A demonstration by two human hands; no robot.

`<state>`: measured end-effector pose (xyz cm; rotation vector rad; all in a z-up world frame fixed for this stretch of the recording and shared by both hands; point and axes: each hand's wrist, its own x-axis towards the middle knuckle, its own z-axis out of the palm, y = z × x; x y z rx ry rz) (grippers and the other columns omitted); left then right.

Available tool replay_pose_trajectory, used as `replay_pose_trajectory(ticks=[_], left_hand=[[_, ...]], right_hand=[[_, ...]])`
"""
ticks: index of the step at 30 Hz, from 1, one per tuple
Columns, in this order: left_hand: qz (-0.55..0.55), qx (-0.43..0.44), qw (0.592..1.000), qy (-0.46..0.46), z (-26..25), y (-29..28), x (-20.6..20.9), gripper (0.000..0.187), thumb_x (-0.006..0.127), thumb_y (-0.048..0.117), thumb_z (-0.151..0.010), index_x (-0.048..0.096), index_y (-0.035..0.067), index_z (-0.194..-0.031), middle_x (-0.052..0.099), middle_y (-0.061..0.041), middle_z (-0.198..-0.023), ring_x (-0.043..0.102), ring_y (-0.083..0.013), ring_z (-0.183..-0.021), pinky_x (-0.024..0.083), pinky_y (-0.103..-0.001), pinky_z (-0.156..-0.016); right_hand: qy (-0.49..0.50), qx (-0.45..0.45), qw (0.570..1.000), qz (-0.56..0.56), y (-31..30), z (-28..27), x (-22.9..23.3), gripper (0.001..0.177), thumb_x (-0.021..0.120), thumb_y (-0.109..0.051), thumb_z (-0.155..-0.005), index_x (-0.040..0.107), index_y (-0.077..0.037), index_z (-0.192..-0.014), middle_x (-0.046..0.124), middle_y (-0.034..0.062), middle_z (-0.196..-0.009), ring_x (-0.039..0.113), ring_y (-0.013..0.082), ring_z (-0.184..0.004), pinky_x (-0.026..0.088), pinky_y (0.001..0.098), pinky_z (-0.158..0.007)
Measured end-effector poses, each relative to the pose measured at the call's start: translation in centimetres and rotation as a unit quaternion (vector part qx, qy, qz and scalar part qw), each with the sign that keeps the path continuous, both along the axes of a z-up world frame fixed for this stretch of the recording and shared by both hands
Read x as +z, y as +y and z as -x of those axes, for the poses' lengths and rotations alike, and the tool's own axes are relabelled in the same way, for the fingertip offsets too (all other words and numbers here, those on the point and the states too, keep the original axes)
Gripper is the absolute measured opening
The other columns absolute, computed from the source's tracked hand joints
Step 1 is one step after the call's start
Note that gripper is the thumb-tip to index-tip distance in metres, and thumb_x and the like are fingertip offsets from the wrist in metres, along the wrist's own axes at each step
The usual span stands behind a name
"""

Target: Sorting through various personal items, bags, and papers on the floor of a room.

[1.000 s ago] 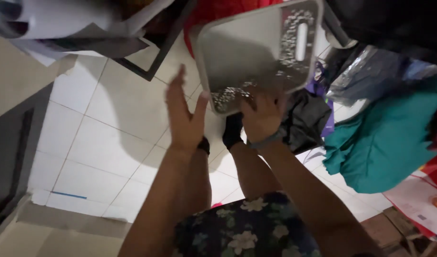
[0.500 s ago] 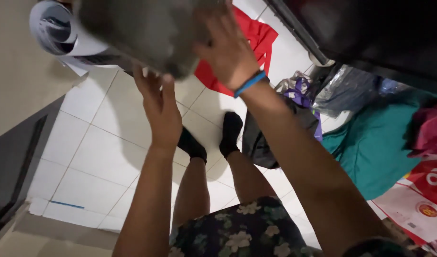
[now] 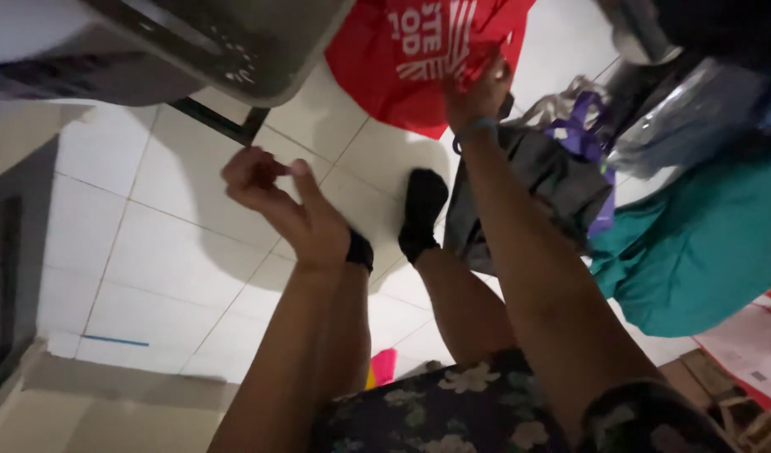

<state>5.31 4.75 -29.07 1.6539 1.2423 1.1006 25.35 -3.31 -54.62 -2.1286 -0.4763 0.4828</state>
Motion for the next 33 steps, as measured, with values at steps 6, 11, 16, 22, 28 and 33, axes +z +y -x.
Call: replay_pose_trajectory(ticks=[6,11,16,22,28,33], left_hand=[[0.015,-0.116,0.99,0.078,1.6,-1.7,-3.8,0.039,0.061,0.015,-0.109,0.038,0.006,-0.139,0.044,-0.01,-0.13,0.041,-0.0182,-0.106,0.039,-0.033,-0.094],[0.098,-0.135,0.978,0.124,0.7,-3.5,-2.0,0.042,0.066,0.01,-0.104,0.044,0.003,-0.139,0.047,-0.01,-0.126,0.042,-0.0201,-0.102,0.042,-0.038,-0.1],[0.081,-0.204,0.96,0.175,0.0,-5.7,3.5,0.048,0.067,0.009,-0.1,0.044,0.0,-0.142,0.05,-0.014,-0.13,0.048,-0.0236,-0.108,0.044,-0.038,-0.097],[0.108,-0.225,0.944,0.219,-0.1,-8.4,12.7,0.042,0.062,0.018,-0.104,0.053,0.003,-0.142,0.05,-0.015,-0.135,0.05,-0.0232,-0.108,0.046,-0.038,-0.095],[0.36,-0.165,0.913,0.097,1.7,-9.5,19.8,0.053,0.066,0.028,-0.097,0.052,0.009,-0.144,0.053,-0.01,-0.124,0.054,-0.0176,-0.098,0.049,-0.033,-0.084],[0.441,-0.253,0.861,-0.027,2.8,-11.6,27.1,0.048,0.06,0.025,-0.098,0.05,0.015,-0.144,0.058,0.001,-0.137,0.058,-0.0048,-0.118,0.049,-0.021,-0.096]], right_hand=[[0.001,-0.124,0.958,0.259,-0.6,2.9,-14.9,0.092,0.096,-0.039,-0.069,0.047,-0.013,-0.143,0.031,0.0373,-0.15,0.038,0.0555,-0.126,0.042,0.0516,-0.099],[-0.003,-0.038,0.998,-0.047,-5.6,5.2,-20.4,0.043,0.073,-0.021,-0.083,0.06,-0.006,-0.121,0.07,0.0128,-0.114,0.065,0.0323,-0.108,0.051,0.0398,-0.097],[-0.007,0.047,0.981,0.189,-9.0,7.5,2.1,0.032,0.068,-0.033,-0.089,0.066,-0.011,-0.111,0.069,0.0134,-0.112,0.061,0.0358,-0.109,0.045,0.0506,-0.098],[-0.072,0.1,0.987,0.102,-12.5,10.1,27.7,0.013,0.069,-0.024,-0.083,0.065,-0.013,-0.089,0.063,0.0147,-0.11,0.052,0.0482,-0.113,0.043,0.0636,-0.098],[-0.009,0.121,0.992,0.035,-16.5,13.8,42.4,0.01,0.069,-0.009,-0.083,0.061,-0.01,-0.089,0.059,0.0164,-0.1,0.056,0.0428,-0.102,0.039,0.0642,-0.09],[-0.064,0.143,0.983,-0.095,-18.6,14.7,54.8,0.011,0.066,-0.004,-0.087,0.058,-0.006,-0.095,0.059,0.0171,-0.106,0.057,0.0424,-0.108,0.049,0.051,-0.089]])
